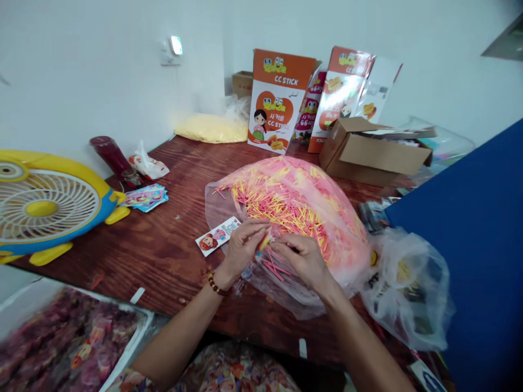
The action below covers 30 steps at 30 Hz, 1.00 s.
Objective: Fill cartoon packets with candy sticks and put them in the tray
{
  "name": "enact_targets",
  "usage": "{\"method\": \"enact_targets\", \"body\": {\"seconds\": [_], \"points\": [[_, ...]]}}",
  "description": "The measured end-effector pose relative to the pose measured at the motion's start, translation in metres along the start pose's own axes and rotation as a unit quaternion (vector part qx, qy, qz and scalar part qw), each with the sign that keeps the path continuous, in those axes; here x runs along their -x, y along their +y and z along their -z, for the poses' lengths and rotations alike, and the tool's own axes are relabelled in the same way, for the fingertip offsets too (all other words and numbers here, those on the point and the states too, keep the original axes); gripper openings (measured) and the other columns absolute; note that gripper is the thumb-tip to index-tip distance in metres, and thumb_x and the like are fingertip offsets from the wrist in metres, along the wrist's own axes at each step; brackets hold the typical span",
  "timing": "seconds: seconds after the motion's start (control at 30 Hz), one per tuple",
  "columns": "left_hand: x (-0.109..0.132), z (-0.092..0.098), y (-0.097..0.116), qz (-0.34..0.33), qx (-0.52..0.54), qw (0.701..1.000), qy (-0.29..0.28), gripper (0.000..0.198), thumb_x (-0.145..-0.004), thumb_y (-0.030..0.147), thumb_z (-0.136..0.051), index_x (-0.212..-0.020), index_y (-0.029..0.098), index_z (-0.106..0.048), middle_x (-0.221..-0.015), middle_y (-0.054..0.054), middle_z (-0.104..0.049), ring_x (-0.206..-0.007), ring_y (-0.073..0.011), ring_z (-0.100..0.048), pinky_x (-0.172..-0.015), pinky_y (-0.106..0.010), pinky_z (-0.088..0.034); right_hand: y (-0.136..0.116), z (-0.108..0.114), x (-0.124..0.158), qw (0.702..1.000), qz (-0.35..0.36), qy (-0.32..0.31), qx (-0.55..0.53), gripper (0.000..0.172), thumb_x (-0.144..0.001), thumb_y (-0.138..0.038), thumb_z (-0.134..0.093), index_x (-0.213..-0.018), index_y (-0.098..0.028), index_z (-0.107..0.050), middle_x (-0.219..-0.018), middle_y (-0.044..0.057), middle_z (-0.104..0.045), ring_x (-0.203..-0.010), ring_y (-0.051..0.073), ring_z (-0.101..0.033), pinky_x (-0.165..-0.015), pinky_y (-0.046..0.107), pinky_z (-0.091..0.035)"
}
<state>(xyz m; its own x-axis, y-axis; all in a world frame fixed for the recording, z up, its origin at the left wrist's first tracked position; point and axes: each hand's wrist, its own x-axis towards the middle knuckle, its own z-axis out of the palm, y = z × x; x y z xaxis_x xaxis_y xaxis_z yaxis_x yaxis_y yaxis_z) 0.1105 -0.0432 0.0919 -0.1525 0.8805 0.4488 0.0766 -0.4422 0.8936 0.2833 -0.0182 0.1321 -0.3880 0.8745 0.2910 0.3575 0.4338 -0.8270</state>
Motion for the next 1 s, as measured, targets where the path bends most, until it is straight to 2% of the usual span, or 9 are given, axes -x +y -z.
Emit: {"method": "enact_targets", "body": {"seconds": [0.1, 0.2, 0.37, 0.53, 0.7, 0.77, 0.83, 0.93, 1.0], "points": [[0.001, -0.001, -0.002, 0.016, -0.003, 1.0, -0.006, 0.019, -0.09, 0.023, -0.061, -0.096, 0.022, -0.079, -0.107, -0.008, -0.074, -0.101, -0.0191, -0.066, -0.093, -0.033, -0.051, 0.005, -0.001, -0.001, 0.999, -0.037, 0.028, -0.018, 0.024, -0.085, -0.035, -0.063, -0.072, -0.018, -0.074, -0.06, -0.001, -0.062, -0.054, 0.012, -0.051, -0.054, 0.023, -0.038], [0.002, 0.0, -0.003, 0.036, -0.004, 0.999, 0.009, 0.018, -0.089, 0.022, -0.061, -0.092, 0.021, -0.079, -0.104, -0.008, -0.074, -0.1, -0.0192, -0.066, -0.092, -0.033, -0.051, 0.01, -0.002, -0.002, 0.997, -0.061, -0.008, -0.055, 0.026, -0.082, -0.038, -0.065, -0.07, -0.017, -0.073, -0.061, -0.001, -0.061, -0.056, 0.011, -0.049, -0.055, 0.023, -0.037], [0.005, 0.003, -0.008, 0.069, 0.0, 0.997, 0.033, 0.016, -0.087, 0.023, -0.063, -0.088, 0.02, -0.079, -0.098, -0.006, -0.075, -0.096, -0.0185, -0.066, -0.088, -0.031, -0.05, 0.02, -0.003, -0.005, 0.99, -0.101, 0.0, -0.096, 0.028, -0.078, -0.041, -0.066, -0.064, -0.016, -0.069, -0.054, -0.004, -0.048, -0.052, 0.009, -0.038, -0.052, 0.024, -0.03], [0.009, 0.0, -0.011, 0.096, 0.007, 0.995, 0.024, 0.016, -0.086, 0.026, -0.064, -0.088, 0.02, -0.079, -0.094, -0.005, -0.075, -0.09, -0.0177, -0.066, -0.085, -0.03, -0.05, 0.025, -0.013, -0.004, 0.987, -0.111, 0.022, -0.116, 0.024, -0.078, -0.039, -0.066, -0.068, -0.017, -0.067, -0.058, -0.003, -0.052, -0.056, 0.011, -0.043, -0.055, 0.024, -0.034], [0.012, -0.005, -0.011, 0.089, -0.025, 0.995, 0.036, 0.017, -0.085, 0.023, -0.062, -0.088, 0.02, -0.079, -0.095, -0.005, -0.075, -0.09, -0.0176, -0.066, -0.087, -0.03, -0.049, 0.024, -0.02, 0.001, 0.993, -0.072, -0.028, -0.085, 0.025, -0.085, -0.035, -0.06, -0.069, -0.018, -0.067, -0.063, -0.002, -0.057, -0.06, 0.011, -0.049, -0.06, 0.023, -0.038], [0.014, -0.003, -0.012, 0.096, -0.032, 0.994, 0.05, 0.017, -0.085, 0.025, -0.063, -0.088, 0.02, -0.079, -0.094, -0.005, -0.075, -0.09, -0.0178, -0.065, -0.086, -0.03, -0.049, 0.025, -0.017, 0.001, 0.992, -0.084, -0.02, -0.088, 0.025, -0.083, -0.036, -0.062, -0.067, -0.017, -0.068, -0.059, -0.003, -0.055, -0.057, 0.011, -0.046, -0.057, 0.023, -0.035], [0.015, 0.0, -0.012, 0.12, -0.02, 0.991, 0.049, 0.018, -0.085, 0.029, -0.065, -0.088, 0.02, -0.079, -0.092, -0.005, -0.075, -0.089, -0.0183, -0.065, -0.086, -0.03, -0.049, 0.026, -0.012, -0.001, 0.989, -0.101, -0.007, -0.106, 0.025, -0.08, -0.037, -0.064, -0.065, -0.017, -0.068, -0.058, -0.003, -0.055, -0.055, 0.011, -0.045, -0.056, 0.024, -0.034], [0.016, 0.006, -0.011, 0.189, 0.056, 0.98, 0.041, 0.02, -0.081, 0.034, -0.07, -0.089, 0.018, -0.079, -0.087, -0.004, -0.076, -0.084, -0.0174, -0.065, -0.084, -0.03, -0.049, 0.027, -0.009, -0.004, 0.981, -0.114, -0.017, -0.158, 0.024, -0.077, -0.038, -0.066, -0.067, -0.017, -0.069, -0.06, -0.002, -0.058, -0.058, 0.011, -0.047, -0.058, 0.025, -0.036], [0.017, 0.01, -0.01, 0.248, 0.123, 0.961, 0.007, 0.023, -0.076, 0.034, -0.076, -0.091, 0.017, -0.079, -0.086, -0.003, -0.075, -0.081, -0.0156, -0.065, -0.081, -0.028, -0.049, 0.027, -0.011, -0.004, 0.975, -0.126, -0.009, -0.182, 0.023, -0.075, -0.038, -0.068, -0.066, -0.017, -0.069, -0.058, -0.003, -0.055, -0.056, 0.01, -0.044, -0.057, 0.025, -0.034]]}}
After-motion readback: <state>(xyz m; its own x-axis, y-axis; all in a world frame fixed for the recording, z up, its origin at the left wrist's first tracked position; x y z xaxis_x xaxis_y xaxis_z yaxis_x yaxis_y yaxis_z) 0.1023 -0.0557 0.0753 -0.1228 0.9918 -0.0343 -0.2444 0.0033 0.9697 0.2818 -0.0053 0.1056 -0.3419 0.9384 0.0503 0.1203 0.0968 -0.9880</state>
